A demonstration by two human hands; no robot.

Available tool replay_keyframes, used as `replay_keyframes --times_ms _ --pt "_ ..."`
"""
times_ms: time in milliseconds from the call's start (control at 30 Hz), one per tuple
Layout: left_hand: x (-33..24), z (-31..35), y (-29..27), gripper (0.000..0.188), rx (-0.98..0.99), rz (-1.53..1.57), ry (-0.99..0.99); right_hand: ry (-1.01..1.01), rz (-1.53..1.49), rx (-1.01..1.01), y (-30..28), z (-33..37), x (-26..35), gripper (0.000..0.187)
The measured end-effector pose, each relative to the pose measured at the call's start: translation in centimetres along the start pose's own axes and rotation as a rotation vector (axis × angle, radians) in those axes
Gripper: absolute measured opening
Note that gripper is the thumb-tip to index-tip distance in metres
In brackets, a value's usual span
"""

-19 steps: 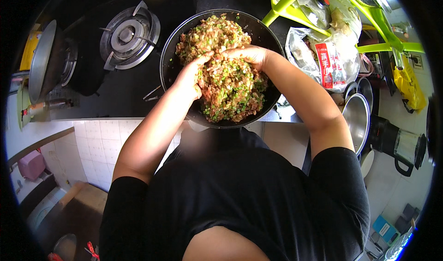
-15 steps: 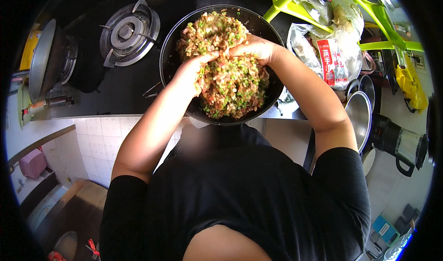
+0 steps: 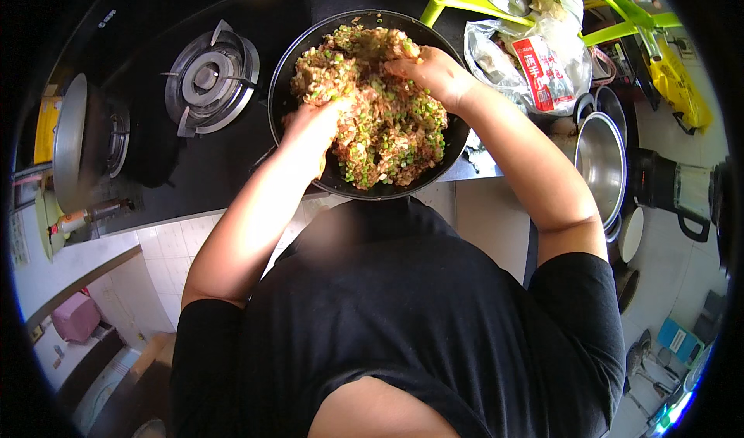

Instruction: The person adds chopped green vegetables from a plate into a large wok containing ground meat. They then use both hands to thoroughly mix the ingredients together, kneading and turning the mixture repeatedly until it is well combined.

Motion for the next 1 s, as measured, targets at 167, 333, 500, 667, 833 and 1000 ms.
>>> replay_keyframes --times_ms 167,333,500,667,833,1000 --pt "2.6 0.0 -1.5 0.044 0.047 0.141 -0.457 0.073 -0.303 -0.017 0.5 1.2 -4.4 0.042" --pt "4.1 -2.4 -0.9 0.05 0.149 0.497 -0.582 0.282 -0.737 0.076 2.5 0.4 -7.1 0.063" --pt "5.3 -4.0 -0.2 0.042 0.156 0.412 -0.449 0.199 -0.789 0.233 3.3 0.7 -5.8 0.062" --pt "3.1 -1.7 0.4 0.036 0.059 0.277 -0.328 -0.159 -0.767 0.33 1.9 1.2 -3.7 0.063" --pt "0.7 -0.5 1.1 0.039 0.121 0.192 0.035 -0.413 -0.604 0.271 0.2 2.4 0.4 0.057" --pt "-1.6 -1.1 1.8 0.037 0.087 0.04 0.172 -0.517 -0.512 0.092 -0.4 2.2 3.8 0.042"
Point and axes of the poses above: each hand's wrist, its own z-axis away from the middle knuckle, its own y-axis out of the palm, x = y × z, the point moved 2 cm from there along -z, towards the middle knuckle, and after that the axes turned 3 degrees about -x, right-handed, at the moved point
